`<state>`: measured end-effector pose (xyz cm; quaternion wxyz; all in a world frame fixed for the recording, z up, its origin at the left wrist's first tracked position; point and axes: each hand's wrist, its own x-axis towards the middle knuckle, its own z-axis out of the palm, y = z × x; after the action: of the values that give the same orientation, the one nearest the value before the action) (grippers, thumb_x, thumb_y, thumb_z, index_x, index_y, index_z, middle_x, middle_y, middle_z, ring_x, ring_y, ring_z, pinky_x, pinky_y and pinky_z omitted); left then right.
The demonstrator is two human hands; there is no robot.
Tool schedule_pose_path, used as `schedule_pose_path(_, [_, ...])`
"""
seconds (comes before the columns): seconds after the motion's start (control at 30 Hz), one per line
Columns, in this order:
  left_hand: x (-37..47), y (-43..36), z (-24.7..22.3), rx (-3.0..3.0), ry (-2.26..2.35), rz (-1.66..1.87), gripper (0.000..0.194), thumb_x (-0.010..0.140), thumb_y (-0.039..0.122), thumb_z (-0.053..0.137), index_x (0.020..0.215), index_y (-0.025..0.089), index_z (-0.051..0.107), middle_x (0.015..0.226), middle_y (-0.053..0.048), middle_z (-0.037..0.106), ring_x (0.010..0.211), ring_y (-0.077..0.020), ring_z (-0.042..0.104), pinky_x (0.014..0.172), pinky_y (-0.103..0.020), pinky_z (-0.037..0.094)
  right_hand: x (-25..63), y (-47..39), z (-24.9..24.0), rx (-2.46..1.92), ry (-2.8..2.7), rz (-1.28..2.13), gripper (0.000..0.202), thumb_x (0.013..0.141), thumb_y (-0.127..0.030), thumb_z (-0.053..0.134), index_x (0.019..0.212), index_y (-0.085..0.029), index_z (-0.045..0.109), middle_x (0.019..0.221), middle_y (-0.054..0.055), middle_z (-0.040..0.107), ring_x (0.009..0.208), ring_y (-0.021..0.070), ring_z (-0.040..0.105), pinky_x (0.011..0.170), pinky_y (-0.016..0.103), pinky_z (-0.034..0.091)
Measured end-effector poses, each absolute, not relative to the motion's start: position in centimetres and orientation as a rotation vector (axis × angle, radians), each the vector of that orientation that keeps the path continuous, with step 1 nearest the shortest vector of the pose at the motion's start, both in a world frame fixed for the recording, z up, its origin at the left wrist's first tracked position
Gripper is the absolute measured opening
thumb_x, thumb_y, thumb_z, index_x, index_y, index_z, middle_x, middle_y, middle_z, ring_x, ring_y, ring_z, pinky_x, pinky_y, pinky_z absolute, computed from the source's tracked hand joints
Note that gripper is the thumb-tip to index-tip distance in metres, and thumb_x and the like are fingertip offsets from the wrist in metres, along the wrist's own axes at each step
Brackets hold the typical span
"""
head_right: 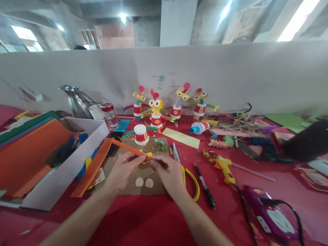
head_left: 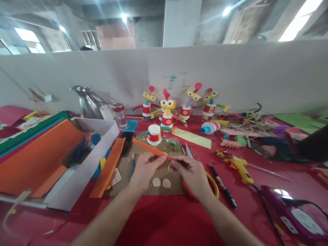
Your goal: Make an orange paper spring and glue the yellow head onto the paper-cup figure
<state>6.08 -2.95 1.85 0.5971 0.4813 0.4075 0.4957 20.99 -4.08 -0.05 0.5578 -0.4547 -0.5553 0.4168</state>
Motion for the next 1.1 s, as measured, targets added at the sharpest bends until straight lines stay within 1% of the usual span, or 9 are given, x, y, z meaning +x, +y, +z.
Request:
schedule_pose_path(0.1, [5.3,-2.6,1.1,1.118,1.0,1.141,0.017,0.072,0.031,0.073,0.08,0.016,0.072,0.074,-0.002,0.069,0.07,-0.0124,0.059,0.069,-0.025,0.046,20.8,-4.2,-0.2,-1.122,-1.399,0.91,0.009,0.074,-0.028,0.071,0.08,-0.024,0.075,0.08,0.003,0.073,0.074,0.0188,0.066,0.069,0.031,0.052])
schedule_pose_path(0.2, [5.1,-2.8,0.4,1.091,1.025,1.103,0.017,0.068,0.028,0.076,0.08,0.016,0.073,0.076,-0.003,0.07,0.07,-0.0121,0.06,0.067,-0.024,0.047,20.5,-4.5,-0.2,-1.115,-1.324,1.06,0.008,0.073,-0.029,0.072,0.078,-0.024,0.074,0.072,0.002,0.072,0.068,0.0179,0.066,0.065,0.029,0.052])
schedule_pose_path(0.33, [5.4,-2.9,0.2,0.948,1.005,1.121,0.019,0.067,0.029,0.077,0.079,0.015,0.073,0.074,-0.003,0.071,0.069,-0.0119,0.062,0.067,-0.024,0.049,20.7,-4.4,0.1,-1.12,-1.049,1.245,0.016,0.068,-0.033,0.077,0.074,-0.02,0.07,0.065,0.001,0.07,0.06,0.0147,0.064,0.061,0.027,0.05])
schedule_pose_path(0.4, [5.5,-2.8,0.3,0.852,0.985,1.142,0.021,0.066,0.03,0.078,0.08,0.016,0.072,0.075,-0.003,0.071,0.069,-0.0121,0.064,0.067,-0.024,0.051,21.0,-4.2,0.1,-1.075,-0.905,1.337,0.02,0.066,-0.035,0.079,0.074,-0.02,0.068,0.065,0.0,0.069,0.062,0.0138,0.064,0.061,0.026,0.05])
schedule_pose_path(0.5, [5.6,-2.6,0.4,0.753,0.98,1.153,0.024,0.063,0.03,0.081,0.081,0.015,0.072,0.075,-0.003,0.071,0.068,-0.0123,0.065,0.066,-0.024,0.053,21.3,-3.9,0.0,-1.033,-0.811,1.416,0.019,0.065,-0.033,0.081,0.073,-0.02,0.069,0.067,-0.001,0.069,0.063,0.0107,0.062,0.061,0.022,0.046])
schedule_pose_path(0.63, [5.8,-2.8,0.5,0.746,0.948,1.132,0.024,0.066,0.03,0.079,0.083,0.015,0.073,0.081,-0.004,0.073,0.072,-0.0135,0.067,0.071,-0.027,0.054,20.9,-3.9,-0.3,-1.039,-0.791,1.433,0.016,0.064,-0.029,0.082,0.073,-0.02,0.072,0.065,-0.003,0.066,0.058,0.0071,0.054,0.059,0.022,0.043])
schedule_pose_path(0.73, [5.9,-3.0,0.5,0.774,0.937,1.102,0.023,0.068,0.03,0.077,0.086,0.016,0.073,0.086,-0.006,0.074,0.077,-0.0152,0.068,0.075,-0.028,0.054,20.4,-4.1,-0.3,-1.006,-0.746,1.464,0.018,0.06,-0.028,0.083,0.073,-0.021,0.071,0.067,-0.003,0.067,0.06,0.0087,0.056,0.061,0.024,0.044])
schedule_pose_path(0.9, [5.8,-3.0,0.4,0.812,0.942,1.072,0.023,0.071,0.031,0.075,0.088,0.015,0.074,0.082,-0.006,0.074,0.075,-0.0156,0.068,0.072,-0.028,0.053,20.2,-4.1,-0.5,-1.017,-0.743,1.458,0.018,0.06,-0.027,0.083,0.072,-0.02,0.071,0.071,-0.003,0.067,0.061,0.0083,0.055,0.063,0.024,0.044])
schedule_pose_path(1.1, [5.8,-3.0,0.0,0.849,0.927,1.065,0.02,0.069,0.027,0.077,0.084,0.015,0.073,0.083,-0.007,0.073,0.079,-0.0182,0.067,0.079,-0.034,0.053,20.1,-4.1,-0.6,-0.986,-0.71,1.494,0.017,0.06,-0.026,0.083,0.069,-0.019,0.07,0.068,-0.003,0.067,0.06,0.0078,0.055,0.063,0.023,0.044])
